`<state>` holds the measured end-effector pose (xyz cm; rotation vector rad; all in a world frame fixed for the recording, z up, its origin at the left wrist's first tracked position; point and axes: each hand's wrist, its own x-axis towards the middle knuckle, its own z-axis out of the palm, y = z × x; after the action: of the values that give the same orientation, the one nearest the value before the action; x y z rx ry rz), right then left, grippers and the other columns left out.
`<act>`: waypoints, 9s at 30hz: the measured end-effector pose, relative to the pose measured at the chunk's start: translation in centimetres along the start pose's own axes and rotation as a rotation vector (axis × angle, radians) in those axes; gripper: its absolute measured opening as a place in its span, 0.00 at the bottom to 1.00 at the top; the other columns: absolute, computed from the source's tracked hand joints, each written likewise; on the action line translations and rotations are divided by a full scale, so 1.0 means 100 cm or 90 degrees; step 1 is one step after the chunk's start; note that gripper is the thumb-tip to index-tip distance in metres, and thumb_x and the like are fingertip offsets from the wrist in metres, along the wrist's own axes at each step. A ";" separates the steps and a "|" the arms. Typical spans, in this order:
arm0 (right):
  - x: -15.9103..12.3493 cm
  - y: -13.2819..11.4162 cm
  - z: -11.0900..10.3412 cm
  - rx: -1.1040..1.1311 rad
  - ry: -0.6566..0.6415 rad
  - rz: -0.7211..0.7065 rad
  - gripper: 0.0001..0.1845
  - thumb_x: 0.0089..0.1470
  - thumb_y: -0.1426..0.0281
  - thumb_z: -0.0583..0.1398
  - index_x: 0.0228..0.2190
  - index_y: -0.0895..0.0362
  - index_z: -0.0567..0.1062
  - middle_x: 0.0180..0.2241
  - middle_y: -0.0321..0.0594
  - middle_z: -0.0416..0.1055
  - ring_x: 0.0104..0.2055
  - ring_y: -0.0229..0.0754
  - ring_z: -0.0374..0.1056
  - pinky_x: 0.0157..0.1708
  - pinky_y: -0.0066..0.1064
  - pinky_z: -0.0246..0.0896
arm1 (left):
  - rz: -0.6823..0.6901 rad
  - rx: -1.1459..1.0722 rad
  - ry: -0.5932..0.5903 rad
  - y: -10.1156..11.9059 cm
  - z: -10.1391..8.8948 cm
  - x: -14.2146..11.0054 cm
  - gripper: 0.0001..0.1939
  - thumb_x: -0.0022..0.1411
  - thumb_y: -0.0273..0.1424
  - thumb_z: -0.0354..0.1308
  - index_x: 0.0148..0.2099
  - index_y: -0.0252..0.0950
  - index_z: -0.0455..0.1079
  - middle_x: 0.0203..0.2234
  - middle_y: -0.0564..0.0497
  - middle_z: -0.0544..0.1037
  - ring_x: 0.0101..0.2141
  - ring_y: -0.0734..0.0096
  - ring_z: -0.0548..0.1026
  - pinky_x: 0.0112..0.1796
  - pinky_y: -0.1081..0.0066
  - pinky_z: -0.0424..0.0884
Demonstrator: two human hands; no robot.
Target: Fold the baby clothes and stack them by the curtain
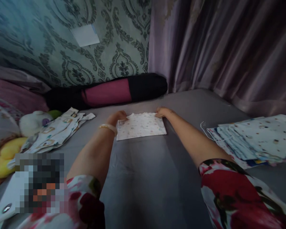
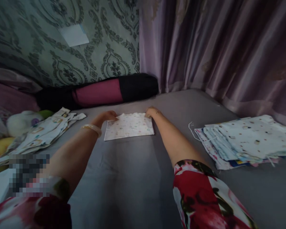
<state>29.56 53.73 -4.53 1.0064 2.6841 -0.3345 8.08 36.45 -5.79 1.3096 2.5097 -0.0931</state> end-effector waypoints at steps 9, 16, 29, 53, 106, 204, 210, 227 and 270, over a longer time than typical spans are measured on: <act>-0.040 -0.005 0.019 -0.005 0.215 -0.050 0.20 0.57 0.76 0.54 0.51 0.62 0.72 0.55 0.52 0.67 0.60 0.51 0.55 0.55 0.43 0.49 | -0.088 0.036 0.125 0.024 0.006 -0.044 0.14 0.56 0.31 0.56 0.45 0.39 0.75 0.47 0.40 0.78 0.54 0.45 0.68 0.51 0.47 0.60; -0.066 -0.002 0.006 -0.004 0.282 -0.076 0.16 0.58 0.75 0.54 0.46 0.58 0.74 0.49 0.46 0.73 0.54 0.50 0.59 0.51 0.41 0.48 | -0.077 0.031 0.166 0.026 -0.013 -0.076 0.12 0.57 0.33 0.55 0.41 0.40 0.77 0.44 0.42 0.78 0.53 0.46 0.67 0.49 0.51 0.59; -0.118 0.000 -0.059 -0.039 0.441 -0.154 0.14 0.62 0.69 0.54 0.45 0.55 0.77 0.47 0.46 0.71 0.52 0.52 0.57 0.49 0.40 0.45 | -0.007 0.004 0.414 0.024 -0.066 -0.139 0.17 0.63 0.35 0.48 0.49 0.38 0.73 0.44 0.43 0.77 0.52 0.47 0.63 0.50 0.53 0.53; -0.203 0.033 0.072 -0.144 0.290 -0.401 0.17 0.54 0.79 0.53 0.42 0.58 0.77 0.43 0.46 0.72 0.47 0.47 0.59 0.50 0.37 0.45 | 0.200 0.012 0.313 0.013 0.080 -0.228 0.16 0.57 0.24 0.49 0.43 0.41 0.75 0.43 0.46 0.79 0.49 0.56 0.67 0.53 0.51 0.51; -0.111 -0.029 0.091 0.014 0.249 -0.084 0.31 0.64 0.63 0.42 0.61 0.67 0.60 0.65 0.52 0.54 0.66 0.51 0.47 0.64 0.46 0.39 | -0.030 -0.057 0.251 0.049 0.088 -0.150 0.31 0.69 0.46 0.34 0.65 0.35 0.56 0.66 0.41 0.56 0.65 0.53 0.52 0.61 0.51 0.52; -0.120 -0.106 0.096 0.062 0.236 -0.136 0.29 0.64 0.66 0.44 0.61 0.67 0.60 0.65 0.55 0.53 0.67 0.53 0.46 0.64 0.50 0.36 | -0.183 -0.220 0.412 0.063 0.100 -0.182 0.16 0.65 0.30 0.48 0.53 0.34 0.67 0.52 0.38 0.72 0.54 0.55 0.69 0.53 0.57 0.62; -0.114 -0.128 0.095 0.085 0.248 -0.148 0.30 0.65 0.63 0.44 0.62 0.68 0.58 0.66 0.54 0.51 0.68 0.53 0.44 0.64 0.49 0.36 | -0.251 -0.260 0.441 0.047 0.105 -0.181 0.15 0.63 0.35 0.52 0.49 0.34 0.70 0.47 0.39 0.74 0.50 0.54 0.70 0.51 0.60 0.62; -0.112 -0.134 0.099 0.058 0.221 -0.144 0.30 0.65 0.64 0.43 0.62 0.68 0.57 0.66 0.54 0.50 0.68 0.54 0.43 0.64 0.52 0.34 | -0.303 -0.373 0.493 0.041 0.096 -0.185 0.13 0.63 0.29 0.50 0.46 0.36 0.73 0.46 0.40 0.75 0.49 0.55 0.70 0.51 0.57 0.63; -0.104 -0.194 0.109 0.085 0.249 -0.218 0.32 0.64 0.64 0.43 0.64 0.67 0.55 0.66 0.52 0.50 0.68 0.51 0.43 0.65 0.48 0.31 | -0.425 -1.363 0.563 0.012 0.085 -0.176 0.05 0.52 0.28 0.60 0.29 0.34 0.67 0.23 0.54 0.71 0.21 0.81 0.68 0.25 0.77 0.62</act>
<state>25.92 29.88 -9.13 0.6984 3.2359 -0.4241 20.48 21.52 -8.49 -0.5238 1.4872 2.4221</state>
